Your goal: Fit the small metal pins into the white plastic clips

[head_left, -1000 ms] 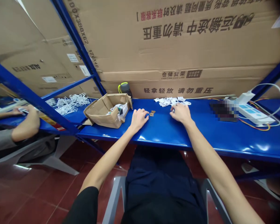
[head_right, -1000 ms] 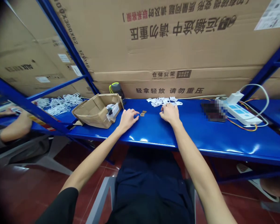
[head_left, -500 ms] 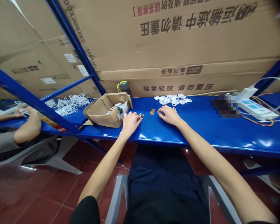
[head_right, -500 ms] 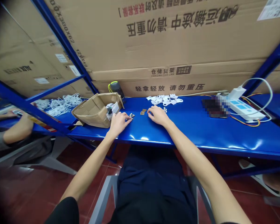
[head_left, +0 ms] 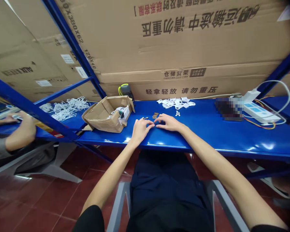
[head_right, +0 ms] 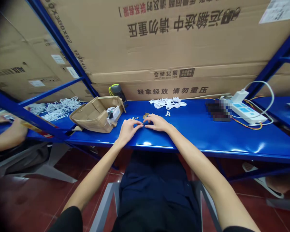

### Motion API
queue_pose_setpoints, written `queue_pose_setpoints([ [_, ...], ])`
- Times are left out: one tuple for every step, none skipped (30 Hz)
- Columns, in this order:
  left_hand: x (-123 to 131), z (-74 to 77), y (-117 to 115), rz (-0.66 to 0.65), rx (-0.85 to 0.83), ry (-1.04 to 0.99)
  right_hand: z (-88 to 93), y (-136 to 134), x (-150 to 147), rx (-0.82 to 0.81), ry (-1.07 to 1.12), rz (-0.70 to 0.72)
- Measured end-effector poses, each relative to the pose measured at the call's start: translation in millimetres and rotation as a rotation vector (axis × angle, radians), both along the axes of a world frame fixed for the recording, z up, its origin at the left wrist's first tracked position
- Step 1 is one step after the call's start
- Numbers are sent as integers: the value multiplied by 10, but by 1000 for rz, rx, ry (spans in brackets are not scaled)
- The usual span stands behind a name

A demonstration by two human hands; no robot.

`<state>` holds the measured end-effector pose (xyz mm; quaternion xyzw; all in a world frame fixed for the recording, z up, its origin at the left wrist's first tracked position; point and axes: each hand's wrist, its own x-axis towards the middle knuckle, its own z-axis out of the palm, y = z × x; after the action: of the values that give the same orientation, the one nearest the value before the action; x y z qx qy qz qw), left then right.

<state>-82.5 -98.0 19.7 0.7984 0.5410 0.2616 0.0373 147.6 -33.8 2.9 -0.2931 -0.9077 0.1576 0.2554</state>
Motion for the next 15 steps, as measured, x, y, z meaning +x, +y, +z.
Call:
queue_pose_setpoints([
  [8, -7, 8, 2, -13, -79, 2, 1, -7, -15, 23, 6],
  [16, -17, 21, 2, -34, -174, 4, 3, -15, -36, 60, 10],
  [27, -30, 38, -1, -60, -281, 6, 4, -23, -66, 109, 14],
  [43, -46, 60, -8, -92, -392, 8, 5, -32, -103, 166, 14],
  [65, -62, 83, -17, -128, -493, 9, 6, -40, -141, 225, 9],
  [94, -78, 107, -21, -160, -578, 9, 8, -46, -174, 279, 0],
  [129, -91, 128, -21, -188, -639, 8, 10, -49, -195, 327, -17],
  [169, -98, 145, -12, -206, -676, 6, 13, -49, -200, 365, -41],
  [212, -98, 157, 6, -214, -699, 4, 17, -45, -189, 392, -68],
  [254, -91, 162, 18, -218, -705, 2, 20, -37, -169, 407, -96],
  [295, -75, 161, 30, -210, -704, 1, 23, -25, -143, 410, -117],
  [330, -52, 155, 45, -188, -687, 0, 26, -11, -119, 401, -128],
  [359, -23, 145, 61, -160, -647, 1, 27, 4, -93, 384, -130],
  [380, 11, 135, 84, -131, -584, 1, 29, 19, -66, 360, -124],
  [390, 48, 126, 105, -113, -502, 2, 29, 33, -37, 333, -118],
])
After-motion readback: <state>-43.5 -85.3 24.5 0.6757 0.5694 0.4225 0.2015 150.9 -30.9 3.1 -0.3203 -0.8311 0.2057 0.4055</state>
